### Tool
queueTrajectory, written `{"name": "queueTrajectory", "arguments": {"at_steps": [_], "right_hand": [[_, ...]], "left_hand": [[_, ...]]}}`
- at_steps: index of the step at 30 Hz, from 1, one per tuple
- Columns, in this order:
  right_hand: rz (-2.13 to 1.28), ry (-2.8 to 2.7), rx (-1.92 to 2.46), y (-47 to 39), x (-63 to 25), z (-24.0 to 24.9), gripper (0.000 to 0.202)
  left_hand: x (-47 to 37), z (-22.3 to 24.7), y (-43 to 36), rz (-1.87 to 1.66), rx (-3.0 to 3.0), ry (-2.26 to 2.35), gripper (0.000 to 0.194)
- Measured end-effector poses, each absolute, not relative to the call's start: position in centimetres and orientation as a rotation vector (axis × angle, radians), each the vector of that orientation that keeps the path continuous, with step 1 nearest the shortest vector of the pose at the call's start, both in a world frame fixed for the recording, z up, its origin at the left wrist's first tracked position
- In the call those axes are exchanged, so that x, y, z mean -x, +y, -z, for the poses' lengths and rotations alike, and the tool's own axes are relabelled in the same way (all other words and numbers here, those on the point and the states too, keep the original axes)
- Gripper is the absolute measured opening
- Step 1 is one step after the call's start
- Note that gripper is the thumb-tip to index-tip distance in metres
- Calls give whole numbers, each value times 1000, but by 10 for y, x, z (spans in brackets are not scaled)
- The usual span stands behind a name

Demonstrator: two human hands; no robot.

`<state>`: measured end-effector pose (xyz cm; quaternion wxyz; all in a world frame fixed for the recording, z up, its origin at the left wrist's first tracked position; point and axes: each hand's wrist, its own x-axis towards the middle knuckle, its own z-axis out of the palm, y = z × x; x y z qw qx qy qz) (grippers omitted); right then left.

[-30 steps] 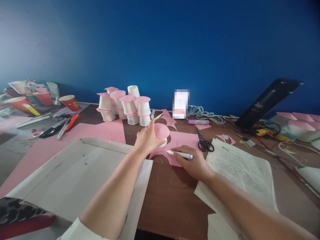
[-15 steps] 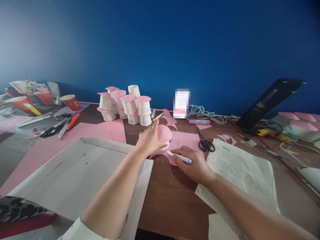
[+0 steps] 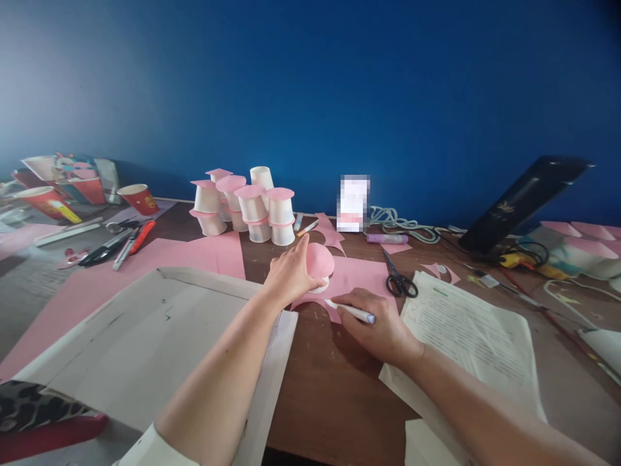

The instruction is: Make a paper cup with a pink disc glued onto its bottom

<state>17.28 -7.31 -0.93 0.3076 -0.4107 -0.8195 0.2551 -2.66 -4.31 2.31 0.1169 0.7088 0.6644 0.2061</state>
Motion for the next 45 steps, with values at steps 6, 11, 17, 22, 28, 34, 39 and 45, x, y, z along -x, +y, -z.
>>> {"name": "queueTrajectory", "arguments": {"at_steps": [6,11,17,22,28,34,39,45], "right_hand": [[-701,-2152,1094,-75,-172,5,23],[-740,-2106,1048,-75,-173,7,24],[-709,-1955,978,-71,-178,1,22],[-704,-1901,1029,-68,-177,-1,22],[-716,-1900,1009,-68,-178,5,22],[-737,-1817,1011,-64,-181,4,21],[-756,-1694,1019,-59,-184,3,21],[-885,-1552,1099,-58,-185,3,25]], "left_hand": [[25,-25,-43,-603,-2060,1957,102],[23,-26,-44,-627,-2046,1951,100],[51,-36,-42,-819,-1832,1988,98],[84,-46,-38,-841,-1551,2290,101],[91,-38,-31,-745,-1494,2469,103],[93,-30,-28,-736,-1447,2523,109],[89,-35,-30,-711,-1554,2584,116],[63,-46,-40,-1128,-1844,2578,67]]}}
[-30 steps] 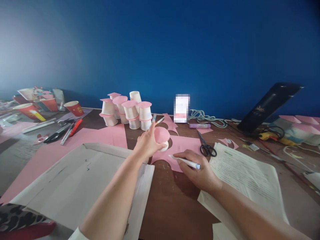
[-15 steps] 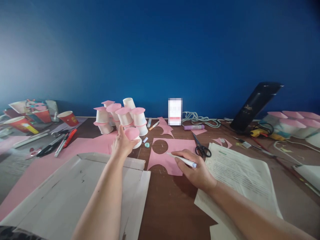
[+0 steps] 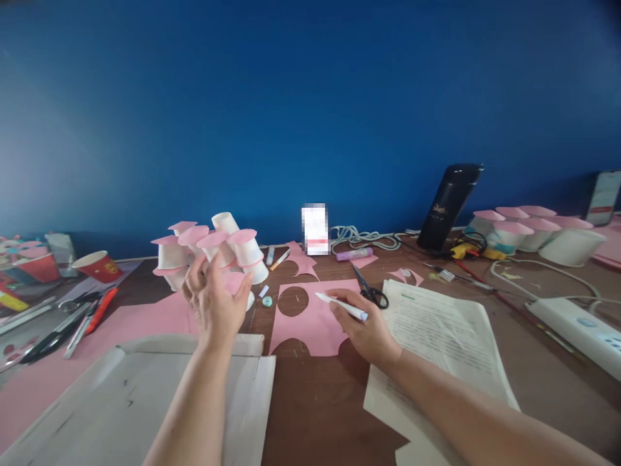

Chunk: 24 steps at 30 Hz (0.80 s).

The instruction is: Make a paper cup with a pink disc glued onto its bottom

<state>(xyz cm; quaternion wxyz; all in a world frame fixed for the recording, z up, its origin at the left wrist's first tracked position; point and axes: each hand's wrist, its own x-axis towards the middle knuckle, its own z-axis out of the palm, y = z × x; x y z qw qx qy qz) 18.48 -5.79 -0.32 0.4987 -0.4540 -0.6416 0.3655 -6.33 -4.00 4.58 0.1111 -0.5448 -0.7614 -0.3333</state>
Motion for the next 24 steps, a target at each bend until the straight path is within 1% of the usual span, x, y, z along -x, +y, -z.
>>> {"name": "queueTrajectory", "arguments": {"at_steps": [2,4,8,11,16,24], "right_hand": [[-932,-1516,1119,-58,-185,2,26],[-937,-1504,1125,-59,-185,2,26],[-930,-1543,1115,-58,-186,1,22],[-917,-1580,1106,-57,-186,3,20],[-912,-1587,1125,-57,-185,6,21],[-995,-1528,1119,-59,-185,2,24]], "left_hand": [[54,-42,-42,982,1703,-2116,45],[45,-33,-42,849,1870,-2075,35],[31,-16,-34,452,2054,-2204,35],[24,-10,-26,309,2035,-2256,37],[19,-5,-18,227,1933,-2357,42],[24,3,-18,199,1974,-2281,38]]}}
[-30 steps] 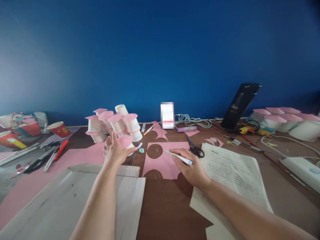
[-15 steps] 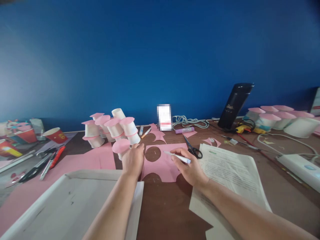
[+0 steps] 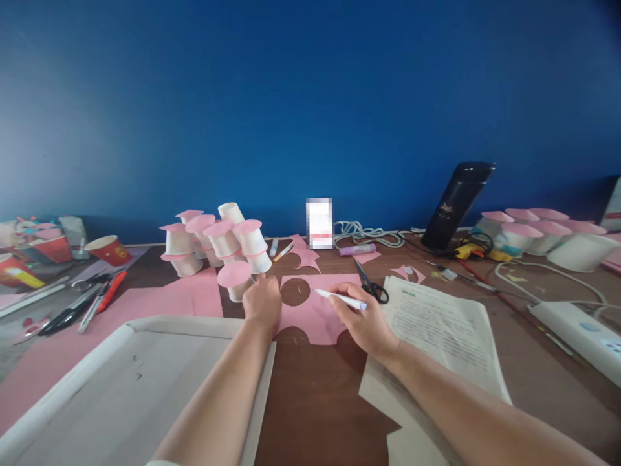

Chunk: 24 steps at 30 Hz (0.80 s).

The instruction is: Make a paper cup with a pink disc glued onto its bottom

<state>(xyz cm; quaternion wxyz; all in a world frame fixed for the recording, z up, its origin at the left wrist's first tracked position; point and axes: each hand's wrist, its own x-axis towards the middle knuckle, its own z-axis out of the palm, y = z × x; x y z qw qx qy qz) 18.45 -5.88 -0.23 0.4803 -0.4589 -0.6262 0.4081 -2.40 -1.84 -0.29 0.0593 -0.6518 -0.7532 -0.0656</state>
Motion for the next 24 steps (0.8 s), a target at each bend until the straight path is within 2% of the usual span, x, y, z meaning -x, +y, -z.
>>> {"name": "queueTrajectory", "arguments": {"at_steps": [10,17,24], "right_hand": [[-1085,-1443,1144,-54,-186,4,24],[-1157,-1314,1060,-56,-185,-4,26],[-1094,-1317,1110,-60,-184,-12,31]], "left_hand": [[31,2,-19,377,1928,-2288,24],[26,-2,-34,1052,2247,-1841,22],[17,6,-33,1129,2539,-1449,18]]}}
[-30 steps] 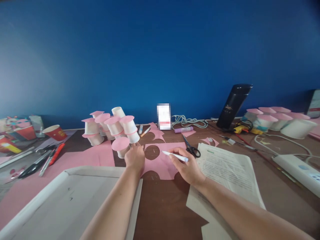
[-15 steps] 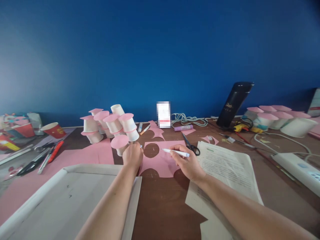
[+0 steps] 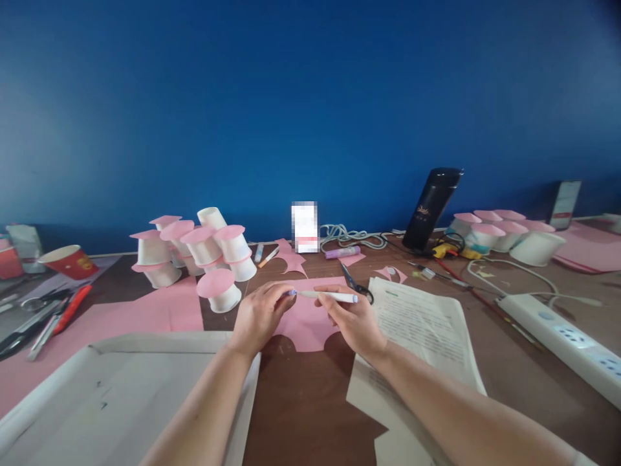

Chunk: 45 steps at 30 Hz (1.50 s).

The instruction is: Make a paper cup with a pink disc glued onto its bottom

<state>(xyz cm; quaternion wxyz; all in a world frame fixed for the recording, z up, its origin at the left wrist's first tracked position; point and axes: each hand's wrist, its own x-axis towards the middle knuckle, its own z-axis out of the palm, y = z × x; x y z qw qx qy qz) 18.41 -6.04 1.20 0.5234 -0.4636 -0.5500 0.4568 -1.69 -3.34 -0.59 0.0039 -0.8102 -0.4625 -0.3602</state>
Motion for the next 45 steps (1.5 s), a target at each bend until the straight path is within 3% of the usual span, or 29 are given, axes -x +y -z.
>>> {"name": "queueTrajectory", "arguments": {"at_steps": [19,28,37,45], "right_hand": [[-1078,-1376,1104,-55,-186,-1,25],[-1054,-1397,1164,-53,-185,1,26],[-1142,-1390,1183,-53,-186,5,40],[-1149,-1330,1157,-55,-184,-2,35]], "left_hand": [[13,6,-35,1008,2547,-1332,15],[8,3,-38,1007,2549,-1287,16],[0,-1,-45,968,2518,-1324,11],[-4,2,-48,1050,2520,-1255,8]]}}
